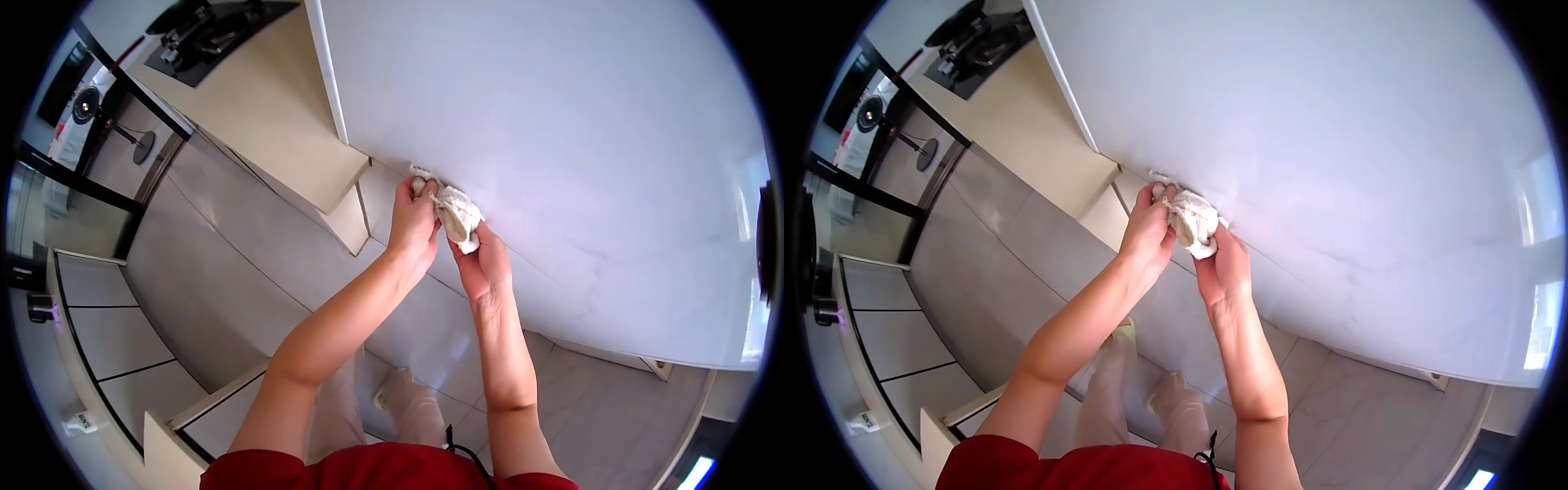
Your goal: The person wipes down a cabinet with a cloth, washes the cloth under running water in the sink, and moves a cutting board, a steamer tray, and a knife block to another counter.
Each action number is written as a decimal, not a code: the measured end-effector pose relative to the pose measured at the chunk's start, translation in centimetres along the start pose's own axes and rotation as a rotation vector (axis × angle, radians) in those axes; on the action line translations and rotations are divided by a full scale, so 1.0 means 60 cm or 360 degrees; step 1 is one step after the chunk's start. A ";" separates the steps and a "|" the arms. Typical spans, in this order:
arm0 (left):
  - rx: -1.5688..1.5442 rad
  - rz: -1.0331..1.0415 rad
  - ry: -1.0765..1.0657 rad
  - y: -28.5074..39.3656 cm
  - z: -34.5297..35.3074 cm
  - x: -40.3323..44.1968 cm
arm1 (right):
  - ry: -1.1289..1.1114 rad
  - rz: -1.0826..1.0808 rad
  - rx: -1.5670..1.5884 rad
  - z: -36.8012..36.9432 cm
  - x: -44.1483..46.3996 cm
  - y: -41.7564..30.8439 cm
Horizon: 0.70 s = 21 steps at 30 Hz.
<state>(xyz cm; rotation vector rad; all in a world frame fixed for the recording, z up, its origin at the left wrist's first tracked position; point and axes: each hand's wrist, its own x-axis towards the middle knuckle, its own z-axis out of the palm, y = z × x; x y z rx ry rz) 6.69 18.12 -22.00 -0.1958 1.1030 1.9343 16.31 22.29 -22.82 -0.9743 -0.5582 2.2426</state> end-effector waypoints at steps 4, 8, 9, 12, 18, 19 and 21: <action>-0.0182 0.0218 -0.0631 0.084 0.009 -0.078 | -0.0337 -0.0471 -0.0132 0.087 -0.109 -0.033; -0.0315 0.0121 -0.0872 0.139 -0.024 -0.190 | -0.0696 -0.0697 -0.0319 0.113 -0.192 -0.069; -0.0401 0.0034 -0.0884 0.153 -0.039 -0.224 | -0.0726 -0.0588 -0.0278 0.121 -0.225 -0.064; -0.0310 0.0169 -0.0719 0.160 -0.050 -0.302 | -0.0827 -0.0445 -0.0241 0.119 -0.245 -0.037; -0.0082 0.0161 -0.0436 0.221 -0.204 -0.369 | -0.0827 -0.0172 -0.0542 0.203 -0.312 0.087; -0.0205 0.0241 -0.0417 0.224 -0.221 -0.372 | -0.0888 -0.0154 -0.0601 0.207 -0.299 0.105; -0.0260 0.0206 -0.0380 0.261 -0.294 -0.381 | -0.0985 -0.0002 -0.0660 0.252 -0.308 0.148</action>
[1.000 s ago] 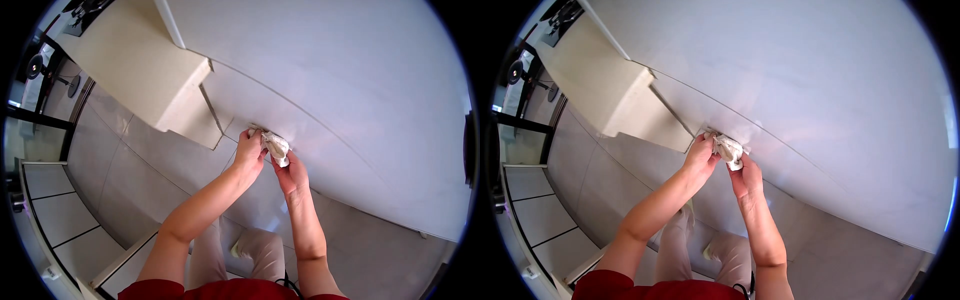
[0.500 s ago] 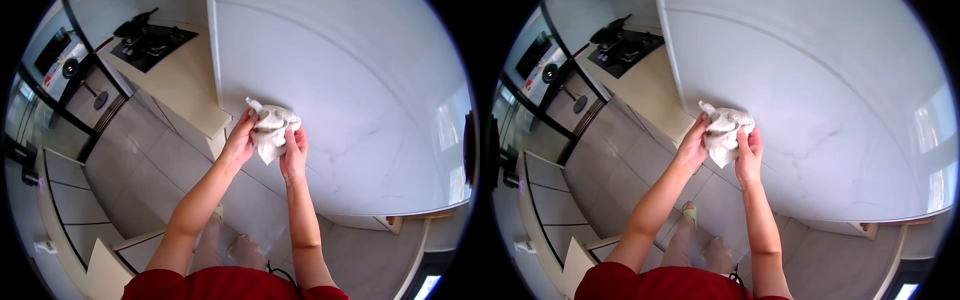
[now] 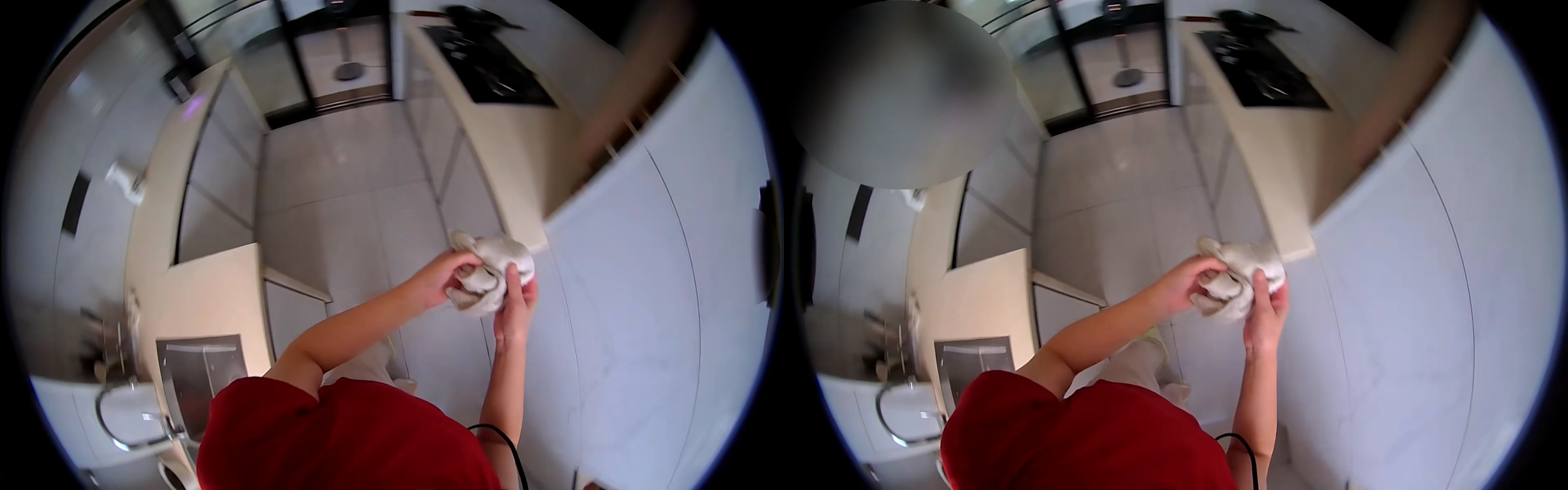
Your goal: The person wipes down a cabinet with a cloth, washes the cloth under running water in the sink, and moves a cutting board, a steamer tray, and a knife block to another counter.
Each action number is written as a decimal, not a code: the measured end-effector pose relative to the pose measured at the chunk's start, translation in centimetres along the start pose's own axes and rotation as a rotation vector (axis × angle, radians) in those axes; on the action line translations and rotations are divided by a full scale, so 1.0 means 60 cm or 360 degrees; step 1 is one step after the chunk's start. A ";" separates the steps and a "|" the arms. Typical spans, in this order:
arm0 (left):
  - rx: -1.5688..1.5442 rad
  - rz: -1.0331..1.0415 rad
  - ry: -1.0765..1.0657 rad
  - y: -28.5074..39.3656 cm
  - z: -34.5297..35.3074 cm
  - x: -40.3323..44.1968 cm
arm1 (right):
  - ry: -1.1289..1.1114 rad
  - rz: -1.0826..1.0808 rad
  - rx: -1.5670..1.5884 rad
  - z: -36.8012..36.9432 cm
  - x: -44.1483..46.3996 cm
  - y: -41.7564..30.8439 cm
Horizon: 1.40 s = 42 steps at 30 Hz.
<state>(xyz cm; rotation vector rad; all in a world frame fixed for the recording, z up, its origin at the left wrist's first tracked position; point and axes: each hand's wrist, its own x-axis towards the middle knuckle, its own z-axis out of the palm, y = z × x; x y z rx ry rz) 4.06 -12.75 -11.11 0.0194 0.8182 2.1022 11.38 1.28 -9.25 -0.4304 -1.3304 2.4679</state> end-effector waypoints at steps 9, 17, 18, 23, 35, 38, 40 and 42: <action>-0.0229 0.0437 0.0511 0.261 -0.146 -0.124 | -0.0614 0.0509 -0.0166 0.322 0.154 0.142; -0.0525 0.1028 0.1200 0.277 -0.270 -0.324 | -0.1825 0.0954 -0.0489 0.549 0.145 0.316; -0.0557 0.1102 0.1371 0.256 -0.273 -0.353 | -0.2034 0.1013 -0.0561 0.571 0.125 0.332; -0.1009 0.1755 0.1912 0.113 -0.208 -0.467 | -0.2877 0.1395 -0.0527 0.612 -0.024 0.399; -0.1217 0.2548 0.2392 -0.092 -0.113 -0.573 | -0.3438 0.1872 -0.0599 0.577 -0.274 0.430; -0.1244 0.2742 0.2115 -0.119 -0.121 -0.638 | -0.3531 0.1764 -0.0481 0.585 -0.361 0.455; -0.1292 0.2904 0.1920 -0.159 -0.146 -0.695 | -0.3571 0.1689 -0.0544 0.586 -0.422 0.478; -0.1362 0.2899 0.1813 -0.204 -0.175 -0.757 | -0.3666 0.1649 -0.0751 0.603 -0.481 0.482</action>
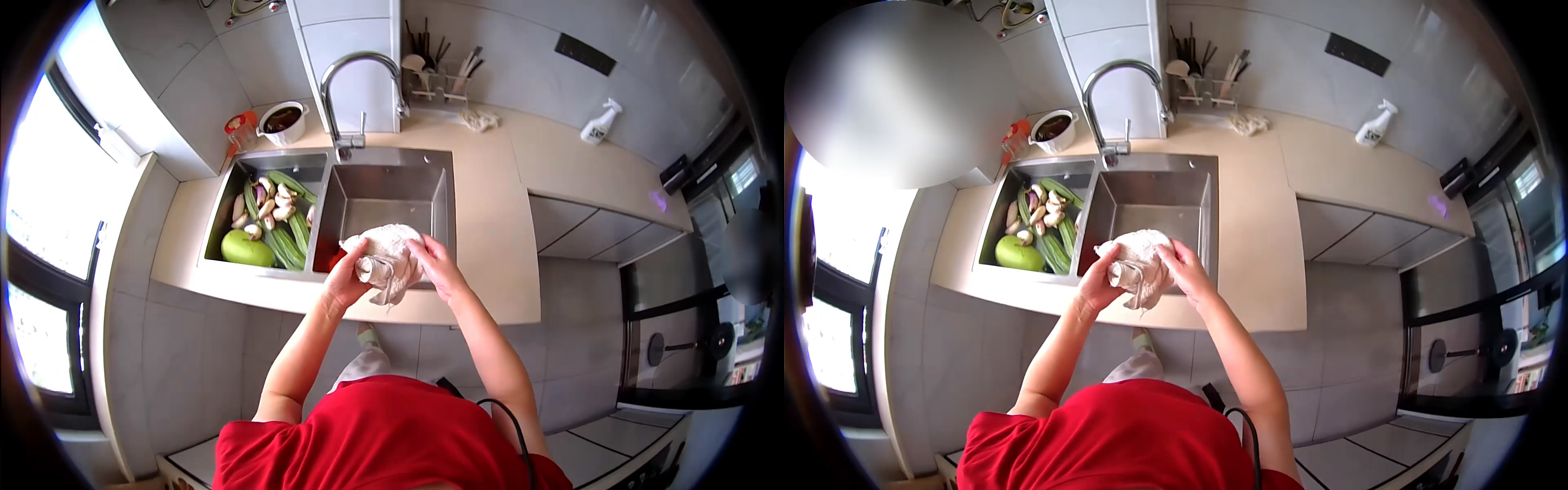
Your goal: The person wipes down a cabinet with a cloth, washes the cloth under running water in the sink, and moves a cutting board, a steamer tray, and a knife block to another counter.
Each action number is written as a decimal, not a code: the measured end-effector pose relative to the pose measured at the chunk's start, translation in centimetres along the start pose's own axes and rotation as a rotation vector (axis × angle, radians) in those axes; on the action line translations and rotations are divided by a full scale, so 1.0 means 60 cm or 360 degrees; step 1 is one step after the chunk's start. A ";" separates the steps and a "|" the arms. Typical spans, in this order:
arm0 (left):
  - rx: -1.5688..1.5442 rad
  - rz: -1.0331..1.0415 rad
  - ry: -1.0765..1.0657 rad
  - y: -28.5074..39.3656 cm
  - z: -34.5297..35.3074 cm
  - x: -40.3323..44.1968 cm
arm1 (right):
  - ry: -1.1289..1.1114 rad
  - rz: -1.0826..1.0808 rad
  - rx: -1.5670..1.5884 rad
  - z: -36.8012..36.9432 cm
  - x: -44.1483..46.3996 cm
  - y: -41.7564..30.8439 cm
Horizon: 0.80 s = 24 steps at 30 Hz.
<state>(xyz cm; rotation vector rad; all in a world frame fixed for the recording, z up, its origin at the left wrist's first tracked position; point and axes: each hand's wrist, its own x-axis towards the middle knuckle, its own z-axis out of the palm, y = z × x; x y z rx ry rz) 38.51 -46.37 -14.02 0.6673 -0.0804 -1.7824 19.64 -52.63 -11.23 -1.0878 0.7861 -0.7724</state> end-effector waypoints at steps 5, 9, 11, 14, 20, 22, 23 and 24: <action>-0.0088 -0.0105 0.0011 0.127 -0.052 0.068 | 0.0100 -0.0299 -0.0566 -0.005 0.218 -0.080; -0.0303 -0.0121 -0.0046 0.181 -0.109 0.146 | 0.0247 -0.0399 -0.0660 0.006 0.389 -0.155; -0.0373 -0.0110 -0.0064 0.202 -0.113 0.171 | 0.0308 -0.0416 -0.0630 0.012 0.459 -0.168; -0.0407 -0.0048 -0.0071 0.227 -0.111 0.193 | 0.0558 -0.0729 -0.0711 -0.011 0.575 -0.144; -0.0375 0.0037 -0.0012 0.245 -0.132 0.233 | 0.0981 -0.0866 -0.1144 -0.029 0.666 -0.163; -0.0221 -0.0116 0.0210 0.220 -0.157 0.258 | 0.0940 -0.0869 -0.1138 -0.038 0.677 -0.160; -0.0182 -0.0138 0.0146 0.198 -0.176 0.275 | 0.0924 -0.0867 -0.1107 -0.038 0.677 -0.159; 0.0066 -0.0076 0.0170 0.171 -0.195 0.289 | 0.0918 -0.0858 -0.1106 -0.039 0.677 -0.159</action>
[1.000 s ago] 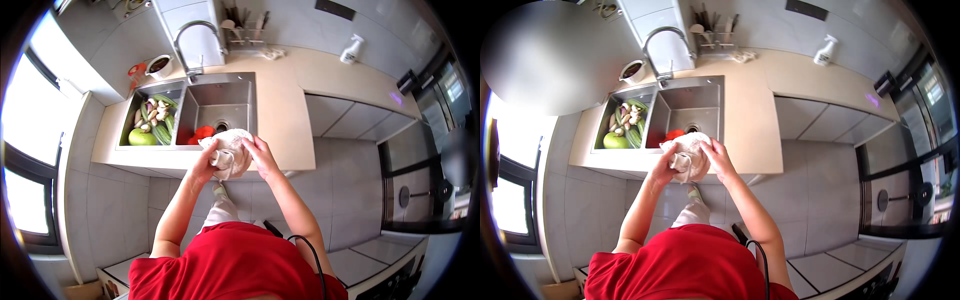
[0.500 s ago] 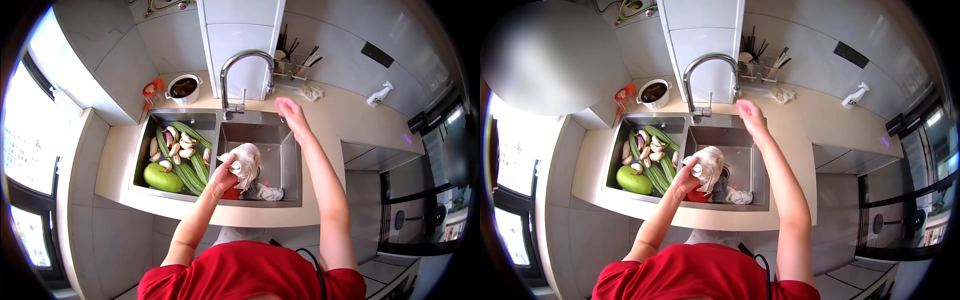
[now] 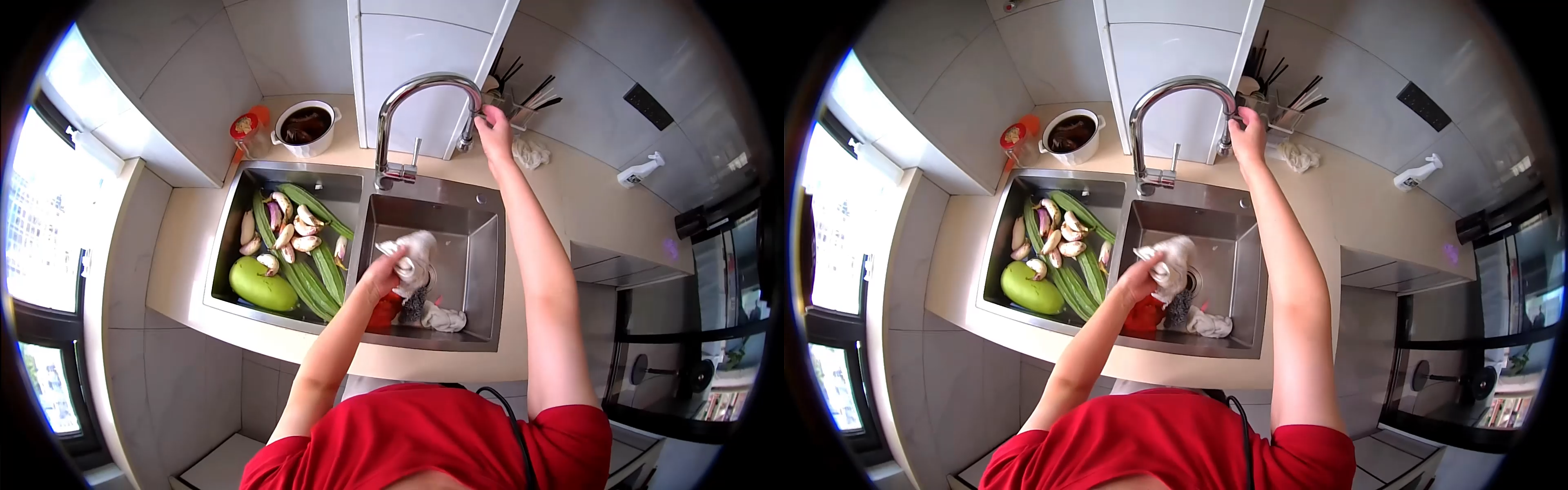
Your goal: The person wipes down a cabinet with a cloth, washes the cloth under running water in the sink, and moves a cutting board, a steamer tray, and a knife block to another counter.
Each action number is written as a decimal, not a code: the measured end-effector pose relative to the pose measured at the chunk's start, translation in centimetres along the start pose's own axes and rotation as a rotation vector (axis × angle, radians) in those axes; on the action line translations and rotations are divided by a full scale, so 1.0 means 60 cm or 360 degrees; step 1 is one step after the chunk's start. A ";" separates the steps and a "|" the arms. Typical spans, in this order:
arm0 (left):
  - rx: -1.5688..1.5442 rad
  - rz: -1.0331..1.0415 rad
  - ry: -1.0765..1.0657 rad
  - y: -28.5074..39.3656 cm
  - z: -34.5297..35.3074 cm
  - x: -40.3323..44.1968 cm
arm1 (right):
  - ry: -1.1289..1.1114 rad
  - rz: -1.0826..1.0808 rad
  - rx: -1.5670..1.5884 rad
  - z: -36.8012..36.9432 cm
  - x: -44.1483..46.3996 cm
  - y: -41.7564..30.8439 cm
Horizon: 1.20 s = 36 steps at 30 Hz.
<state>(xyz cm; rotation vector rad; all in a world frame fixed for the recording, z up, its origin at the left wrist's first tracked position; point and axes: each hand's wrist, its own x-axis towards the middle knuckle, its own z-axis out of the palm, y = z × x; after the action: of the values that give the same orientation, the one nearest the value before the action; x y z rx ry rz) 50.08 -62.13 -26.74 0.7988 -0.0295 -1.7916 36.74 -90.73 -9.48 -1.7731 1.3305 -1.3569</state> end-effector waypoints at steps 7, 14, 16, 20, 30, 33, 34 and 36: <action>0.0586 0.0645 0.0117 0.083 0.128 0.068 | -0.0300 -0.0027 0.0280 -0.010 0.002 0.021; 0.0586 0.1206 -0.0133 0.222 0.422 0.159 | -0.0446 -0.0106 0.0414 -0.009 0.026 0.037; 0.0662 0.1264 -0.0074 0.234 0.443 0.195 | -0.0423 -0.0193 0.0436 0.000 0.032 0.043; 0.0900 0.1364 0.0123 0.234 0.451 0.193 | -0.0499 -0.0208 0.0649 -0.012 0.020 0.041; 0.1421 0.1168 -0.0447 0.173 0.367 -0.011 | -0.0590 -0.0131 0.0452 -0.123 -0.190 -0.054; 0.1412 0.1036 -0.0346 0.172 0.330 -0.091 | -0.0615 -0.0174 0.0433 -0.104 -0.257 -0.097; 0.1506 0.1005 -0.0350 0.178 0.323 -0.116 | -0.0593 -0.0179 0.0454 -0.094 -0.276 -0.111; 0.1437 0.0921 -0.0374 0.189 0.293 -0.133 | -0.0501 -0.0234 0.0524 -0.067 -0.306 -0.121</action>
<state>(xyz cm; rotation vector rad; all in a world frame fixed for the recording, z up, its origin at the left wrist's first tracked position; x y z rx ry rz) 51.50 -65.91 -4.76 1.0454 -1.1702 -1.2543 35.61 -70.62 -9.19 -1.7879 0.7751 -1.2251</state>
